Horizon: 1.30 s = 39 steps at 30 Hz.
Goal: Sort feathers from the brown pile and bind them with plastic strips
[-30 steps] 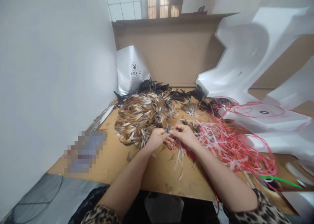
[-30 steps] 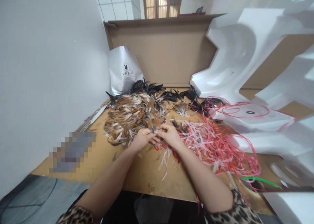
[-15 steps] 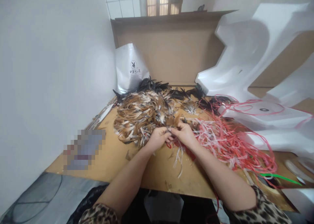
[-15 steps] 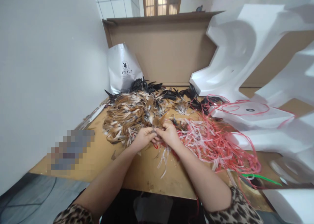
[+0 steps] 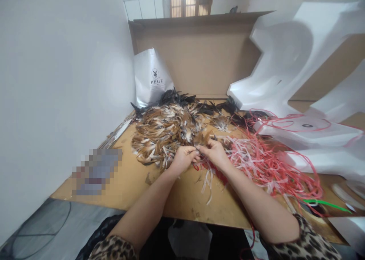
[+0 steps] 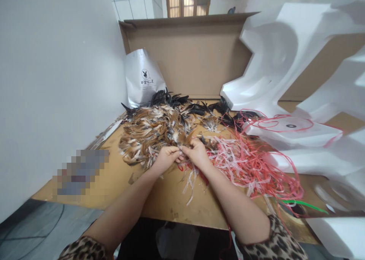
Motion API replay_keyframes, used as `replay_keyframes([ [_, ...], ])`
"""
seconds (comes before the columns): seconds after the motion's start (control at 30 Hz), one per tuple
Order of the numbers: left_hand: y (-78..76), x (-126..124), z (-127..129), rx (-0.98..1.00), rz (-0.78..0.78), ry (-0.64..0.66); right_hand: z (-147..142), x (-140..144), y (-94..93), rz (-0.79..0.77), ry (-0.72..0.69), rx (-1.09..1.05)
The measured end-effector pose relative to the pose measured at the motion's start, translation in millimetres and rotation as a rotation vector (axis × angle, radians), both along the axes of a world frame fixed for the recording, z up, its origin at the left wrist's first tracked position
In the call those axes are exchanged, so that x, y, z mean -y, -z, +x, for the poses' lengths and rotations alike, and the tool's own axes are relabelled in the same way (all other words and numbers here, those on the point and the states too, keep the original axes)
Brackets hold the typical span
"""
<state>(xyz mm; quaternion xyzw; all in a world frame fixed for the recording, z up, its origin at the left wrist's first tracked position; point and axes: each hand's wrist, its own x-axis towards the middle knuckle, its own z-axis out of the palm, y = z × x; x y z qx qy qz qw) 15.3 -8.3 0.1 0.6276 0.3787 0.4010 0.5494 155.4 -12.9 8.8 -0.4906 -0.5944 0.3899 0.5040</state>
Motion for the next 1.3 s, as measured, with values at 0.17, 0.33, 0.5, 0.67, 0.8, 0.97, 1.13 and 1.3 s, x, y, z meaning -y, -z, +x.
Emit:
replay_keyframes([
  [0.17, 1.0, -3, 0, 0.040, -0.077, 0.018, -1, -1, 0.9, -0.004, -0.007, 0.002],
  [0.33, -3.8, -5, -6, 0.234, -0.293, 0.023, 1, 0, -7.8, 0.025, -0.019, -0.053],
  [0.5, -5.5, -8, -14, 0.483, -0.400, 0.079, -1, 10, -15.4, 0.262, -0.016, 0.302],
  [0.67, -5.0, -7, -13, 0.489, -0.459, 0.088, -3, 15, -13.2, 0.487, 0.044, 0.646],
  [0.8, -3.8, -5, -11, 0.452, -0.450, 0.106, -3, 14, -10.3, 0.485, 0.082, 0.695],
  [0.97, -2.5, -5, -9, 0.438, -0.361, 0.041, -1, 10, -9.7, 0.388, 0.058, 0.545],
  [1.13, -3.6, -11, -14, 0.514, -0.311, -0.058, 14, -5, 0.3, 0.169, -0.037, 0.351],
  [1.3, -3.1, -15, -18, 0.525, -0.282, -0.061, 26, -17, 16.2, 0.074, -0.029, 0.512],
])
